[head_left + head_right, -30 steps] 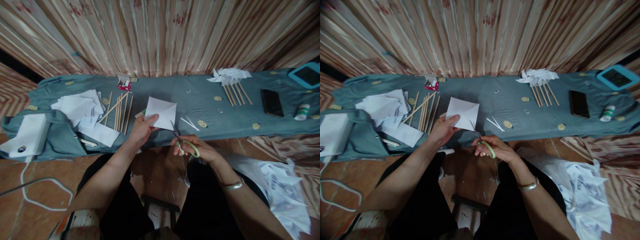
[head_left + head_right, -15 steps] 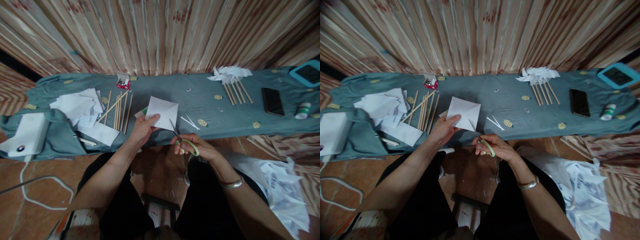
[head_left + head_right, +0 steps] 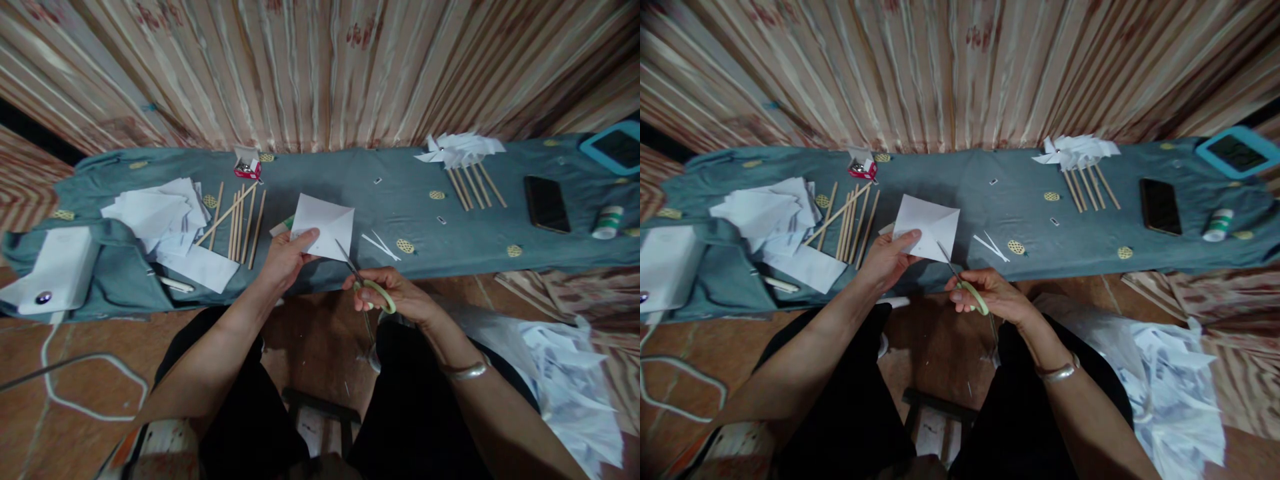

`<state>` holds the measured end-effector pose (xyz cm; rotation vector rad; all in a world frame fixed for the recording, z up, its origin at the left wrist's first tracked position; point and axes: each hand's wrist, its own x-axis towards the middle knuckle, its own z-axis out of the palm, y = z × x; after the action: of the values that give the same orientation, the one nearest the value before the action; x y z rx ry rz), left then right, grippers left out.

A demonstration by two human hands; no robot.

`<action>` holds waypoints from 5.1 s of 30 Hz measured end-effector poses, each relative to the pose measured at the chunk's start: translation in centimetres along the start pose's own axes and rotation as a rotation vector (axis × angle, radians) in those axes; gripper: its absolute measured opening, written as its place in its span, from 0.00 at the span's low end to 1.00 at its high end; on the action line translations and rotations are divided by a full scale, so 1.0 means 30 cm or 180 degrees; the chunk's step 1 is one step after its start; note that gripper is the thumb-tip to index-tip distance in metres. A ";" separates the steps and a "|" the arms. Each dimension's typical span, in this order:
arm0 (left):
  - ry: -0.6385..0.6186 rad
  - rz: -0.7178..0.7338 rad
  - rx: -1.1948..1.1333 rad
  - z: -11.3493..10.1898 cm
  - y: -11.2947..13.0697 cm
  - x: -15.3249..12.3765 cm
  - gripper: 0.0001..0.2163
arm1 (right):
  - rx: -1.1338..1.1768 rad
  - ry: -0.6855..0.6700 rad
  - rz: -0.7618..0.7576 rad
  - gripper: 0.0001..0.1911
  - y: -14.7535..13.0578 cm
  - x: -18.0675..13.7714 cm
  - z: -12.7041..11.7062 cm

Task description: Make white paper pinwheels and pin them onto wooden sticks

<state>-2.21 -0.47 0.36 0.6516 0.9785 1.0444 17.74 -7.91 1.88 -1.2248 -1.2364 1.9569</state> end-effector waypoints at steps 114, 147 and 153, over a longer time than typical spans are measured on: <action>-0.0308 -0.0332 0.0056 0.002 0.000 -0.023 0.16 | -0.0321 0.1571 -0.0668 0.25 -0.037 -0.055 -0.187; -0.0635 -0.0729 -0.0650 0.024 -0.047 -0.044 0.21 | 0.1737 0.2642 -0.1357 0.19 -0.047 0.187 -0.061; -0.0652 -0.0594 -0.0523 0.043 -0.079 -0.060 0.14 | 0.1905 0.2638 -0.1388 0.19 -0.058 0.213 -0.045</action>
<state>-0.41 -3.04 -0.40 0.5101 0.7511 0.8643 15.94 -1.54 0.52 -1.1239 -0.3918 1.1501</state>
